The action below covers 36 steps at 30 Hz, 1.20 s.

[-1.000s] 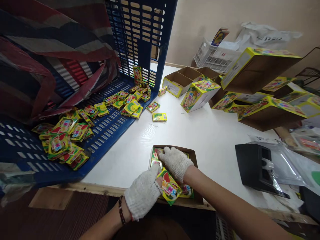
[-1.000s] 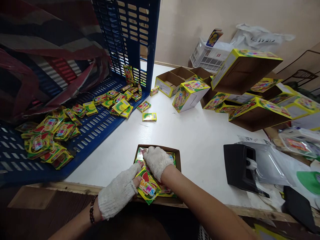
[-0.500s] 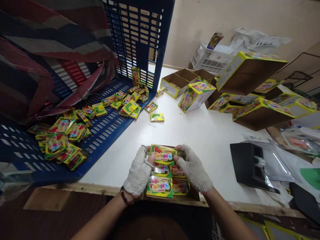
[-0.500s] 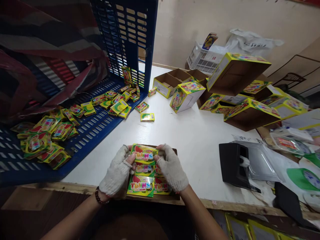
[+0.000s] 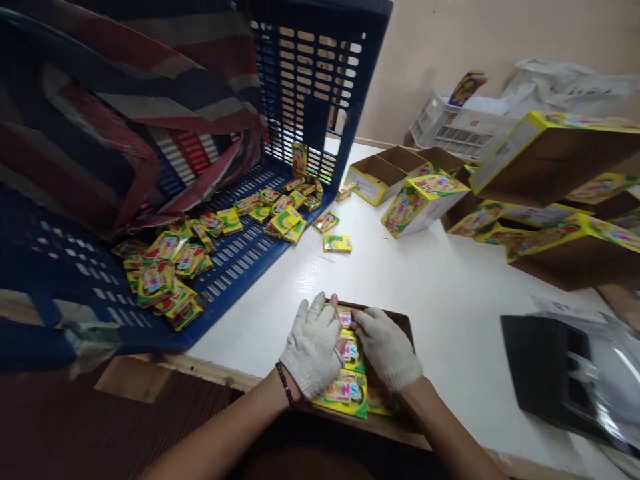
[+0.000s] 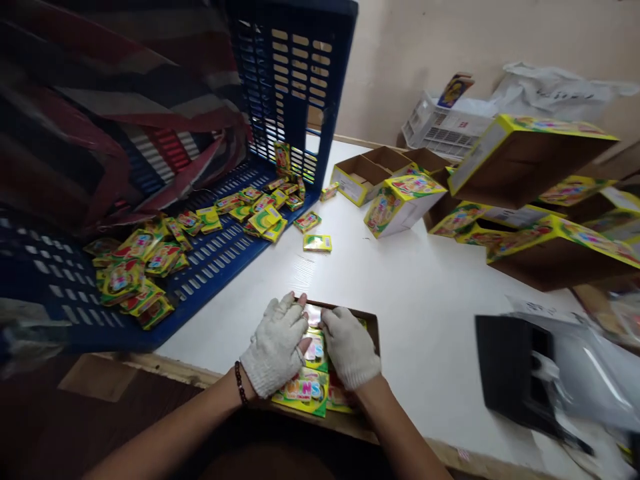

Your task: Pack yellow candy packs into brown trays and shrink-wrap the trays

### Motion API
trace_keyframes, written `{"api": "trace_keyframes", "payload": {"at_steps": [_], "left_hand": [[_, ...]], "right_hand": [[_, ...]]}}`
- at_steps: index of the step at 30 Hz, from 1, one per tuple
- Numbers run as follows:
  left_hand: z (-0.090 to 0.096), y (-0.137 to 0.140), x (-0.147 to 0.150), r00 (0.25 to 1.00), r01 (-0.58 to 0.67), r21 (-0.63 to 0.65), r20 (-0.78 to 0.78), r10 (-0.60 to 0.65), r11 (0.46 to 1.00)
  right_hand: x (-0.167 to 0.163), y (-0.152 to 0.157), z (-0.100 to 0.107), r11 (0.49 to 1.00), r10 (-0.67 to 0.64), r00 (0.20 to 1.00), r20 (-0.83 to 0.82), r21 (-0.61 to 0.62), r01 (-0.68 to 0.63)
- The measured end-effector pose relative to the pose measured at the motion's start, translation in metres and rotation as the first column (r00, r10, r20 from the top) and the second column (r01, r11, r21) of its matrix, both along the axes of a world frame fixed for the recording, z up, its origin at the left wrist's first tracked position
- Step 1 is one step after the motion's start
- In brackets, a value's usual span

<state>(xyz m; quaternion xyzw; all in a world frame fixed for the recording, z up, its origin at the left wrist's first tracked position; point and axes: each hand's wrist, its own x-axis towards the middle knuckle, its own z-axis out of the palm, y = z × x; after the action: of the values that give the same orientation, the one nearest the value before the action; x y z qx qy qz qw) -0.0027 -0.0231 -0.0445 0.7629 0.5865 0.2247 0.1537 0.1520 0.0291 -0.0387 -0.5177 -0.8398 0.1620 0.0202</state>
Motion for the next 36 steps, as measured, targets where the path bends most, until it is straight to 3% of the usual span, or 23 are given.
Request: {"api": "trace_keyframes", "payload": {"at_steps": [3,5,6,8,9,11,12,13,17,19,24,26,29,30,32,34,36], "left_hand": [[-0.003,0.018,-0.030,0.994,-0.058,0.090,0.100,0.048,0.994],[-0.005,0.044,-0.070,0.954,-0.289,0.159,0.130,0.270,0.944],[-0.003,0.060,-0.093,0.908,-0.419,0.178,0.110,0.405,0.890],[0.002,0.092,-0.142,0.740,-0.670,0.167,0.075,0.669,0.723],[0.006,0.107,-0.164,0.624,-0.778,0.145,0.076,0.777,0.611],[0.013,0.129,-0.199,0.413,-0.911,0.038,0.112,0.904,0.411],[0.016,0.136,-0.211,0.348,-0.935,-0.017,0.130,0.928,0.353],[0.017,0.139,-0.220,0.316,-0.942,-0.066,0.146,0.937,0.328],[0.009,0.132,-0.213,0.355,-0.899,-0.184,0.223,0.908,0.397],[0.000,0.120,-0.189,0.384,-0.856,-0.242,0.295,0.875,0.458],[-0.017,0.081,-0.110,0.433,-0.637,-0.378,0.546,0.717,0.672],[-0.015,0.064,-0.085,0.357,-0.501,-0.407,0.707,0.611,0.764],[0.000,0.040,-0.060,0.200,-0.213,-0.378,0.886,0.419,0.901],[0.007,0.034,-0.053,0.219,-0.133,-0.356,0.900,0.378,0.925],[0.021,0.026,-0.038,0.399,-0.006,-0.318,0.869,0.294,0.948],[0.031,0.020,-0.021,0.556,0.097,-0.268,0.813,0.171,0.959],[0.035,0.014,-0.004,0.650,0.166,-0.251,0.755,0.086,0.953]], "right_hand": [[-0.002,-0.018,-0.013,0.970,0.134,0.991,0.033,0.199,-0.137],[-0.003,-0.027,-0.030,0.941,0.215,0.974,0.069,0.252,-0.226],[-0.004,-0.030,-0.038,0.935,0.236,0.967,0.091,0.250,-0.252],[-0.005,-0.033,-0.050,0.940,0.244,0.962,0.126,0.214,-0.266],[-0.006,-0.033,-0.054,0.945,0.234,0.963,0.136,0.199,-0.258],[-0.008,-0.032,-0.055,0.952,0.220,0.964,0.150,0.185,-0.245],[-0.009,-0.031,-0.053,0.953,0.214,0.964,0.155,0.183,-0.241],[-0.010,-0.031,-0.051,0.955,0.208,0.965,0.158,0.182,-0.236],[-0.013,-0.031,-0.042,0.968,0.187,0.972,0.142,0.144,-0.207],[-0.014,-0.032,-0.039,0.975,0.179,0.977,0.112,0.113,-0.191],[-0.008,-0.033,-0.033,0.983,0.153,0.987,-0.045,0.106,-0.147],[-0.005,-0.033,-0.029,0.983,0.114,0.977,-0.179,0.161,-0.086],[-0.002,-0.025,-0.013,0.963,-0.007,0.895,-0.446,0.239,0.127],[-0.001,-0.021,-0.003,0.952,-0.033,0.856,-0.516,0.243,0.183],[0.003,-0.009,0.023,0.956,-0.030,0.818,-0.575,0.221,0.191],[0.011,0.003,0.053,0.988,0.044,0.859,-0.509,0.151,0.039],[0.024,0.009,0.078,0.994,0.107,0.923,-0.369,0.030,-0.103]]}}
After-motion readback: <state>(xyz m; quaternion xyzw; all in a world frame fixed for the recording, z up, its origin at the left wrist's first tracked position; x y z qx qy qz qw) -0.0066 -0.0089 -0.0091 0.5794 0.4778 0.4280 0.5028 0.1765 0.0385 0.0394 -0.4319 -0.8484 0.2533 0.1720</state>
